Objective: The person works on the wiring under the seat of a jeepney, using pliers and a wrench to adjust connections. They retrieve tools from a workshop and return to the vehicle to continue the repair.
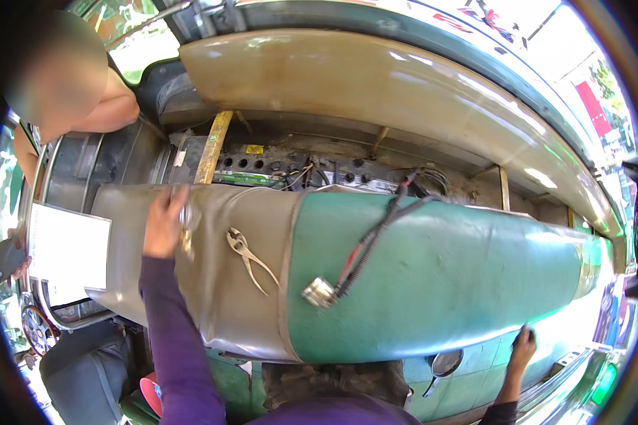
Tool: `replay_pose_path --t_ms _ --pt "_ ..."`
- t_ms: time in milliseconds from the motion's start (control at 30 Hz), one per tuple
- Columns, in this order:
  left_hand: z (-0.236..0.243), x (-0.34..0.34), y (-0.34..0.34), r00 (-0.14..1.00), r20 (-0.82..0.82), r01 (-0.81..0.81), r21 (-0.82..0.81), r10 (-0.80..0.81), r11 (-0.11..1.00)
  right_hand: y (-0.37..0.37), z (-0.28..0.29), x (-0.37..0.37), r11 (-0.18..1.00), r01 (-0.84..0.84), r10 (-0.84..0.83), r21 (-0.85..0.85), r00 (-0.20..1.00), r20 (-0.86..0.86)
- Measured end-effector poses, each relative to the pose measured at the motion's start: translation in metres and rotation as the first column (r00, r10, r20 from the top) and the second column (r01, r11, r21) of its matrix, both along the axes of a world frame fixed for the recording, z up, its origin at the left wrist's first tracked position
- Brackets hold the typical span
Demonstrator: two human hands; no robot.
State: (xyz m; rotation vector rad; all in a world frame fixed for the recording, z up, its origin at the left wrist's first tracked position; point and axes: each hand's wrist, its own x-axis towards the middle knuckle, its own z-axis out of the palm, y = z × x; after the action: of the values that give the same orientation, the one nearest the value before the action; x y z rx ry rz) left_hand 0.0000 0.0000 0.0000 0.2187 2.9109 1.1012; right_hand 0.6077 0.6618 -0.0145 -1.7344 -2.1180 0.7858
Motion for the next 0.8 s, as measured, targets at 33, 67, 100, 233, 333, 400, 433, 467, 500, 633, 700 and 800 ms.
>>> replay_pose_path --t_ms 33,67,100,233,333,400,433,467,500,633,700,800 --pt "-0.005 0.019 -0.013 0.952 0.289 -0.174 0.226 0.104 0.958 -0.007 -0.014 0.004 1.0 -0.004 0.004 -0.012 0.999 -0.031" --pt "-0.011 0.054 -0.004 0.974 0.189 -0.166 0.202 0.128 0.965 -0.028 -0.029 0.038 0.95 0.174 -0.169 -0.259 0.985 0.042" --pt "-0.023 0.068 0.014 0.982 0.123 -0.161 0.177 0.141 0.971 -0.044 -0.062 0.052 0.888 0.268 -0.214 -0.373 0.96 0.181" --pt "-0.044 0.13 0.049 0.912 -0.365 -0.308 -0.315 0.185 0.898 -0.111 -0.134 0.11 0.742 0.306 -0.012 -0.596 0.895 0.445" --pt "-0.033 0.142 0.052 0.767 -0.62 -0.425 -0.297 0.165 0.855 -0.131 -0.206 0.117 0.887 -0.081 0.151 -0.455 0.981 0.119" --pt "-0.019 0.154 0.053 0.75 -0.637 -0.387 -0.205 0.177 0.899 -0.136 -0.239 0.12 0.919 -0.064 0.091 -0.389 0.994 0.052" --pt "-0.012 0.162 0.057 0.72 -0.683 -0.286 -0.129 0.124 0.95 -0.131 -0.246 0.125 0.913 -0.094 0.13 -0.396 0.989 0.065" --pt "-0.006 0.176 0.06 0.735 -0.668 -0.288 -0.153 0.116 0.945 -0.13 -0.257 0.126 0.944 -0.045 0.066 -0.327 0.996 0.052" --pt "-0.002 0.19 0.067 0.722 -0.69 -0.227 -0.178 0.043 0.958 -0.132 -0.264 0.131 0.97 0.015 -0.014 -0.244 1.0 0.006" --pt "-0.002 0.273 0.086 0.85 -0.527 -0.074 -0.09 0.016 0.993 -0.131 -0.262 0.143 0.965 0.108 0.042 -0.237 0.834 0.55" --pt "-0.005 0.312 0.088 0.899 -0.437 -0.04 -0.121 -0.017 0.992 -0.138 -0.248 0.14 0.867 0.443 -0.279 -0.229 0.811 0.514" --pt "-0.013 0.347 0.085 0.924 -0.383 -0.054 -0.188 -0.022 0.981 -0.148 -0.248 0.145 0.86 0.467 -0.308 -0.206 0.796 0.521"
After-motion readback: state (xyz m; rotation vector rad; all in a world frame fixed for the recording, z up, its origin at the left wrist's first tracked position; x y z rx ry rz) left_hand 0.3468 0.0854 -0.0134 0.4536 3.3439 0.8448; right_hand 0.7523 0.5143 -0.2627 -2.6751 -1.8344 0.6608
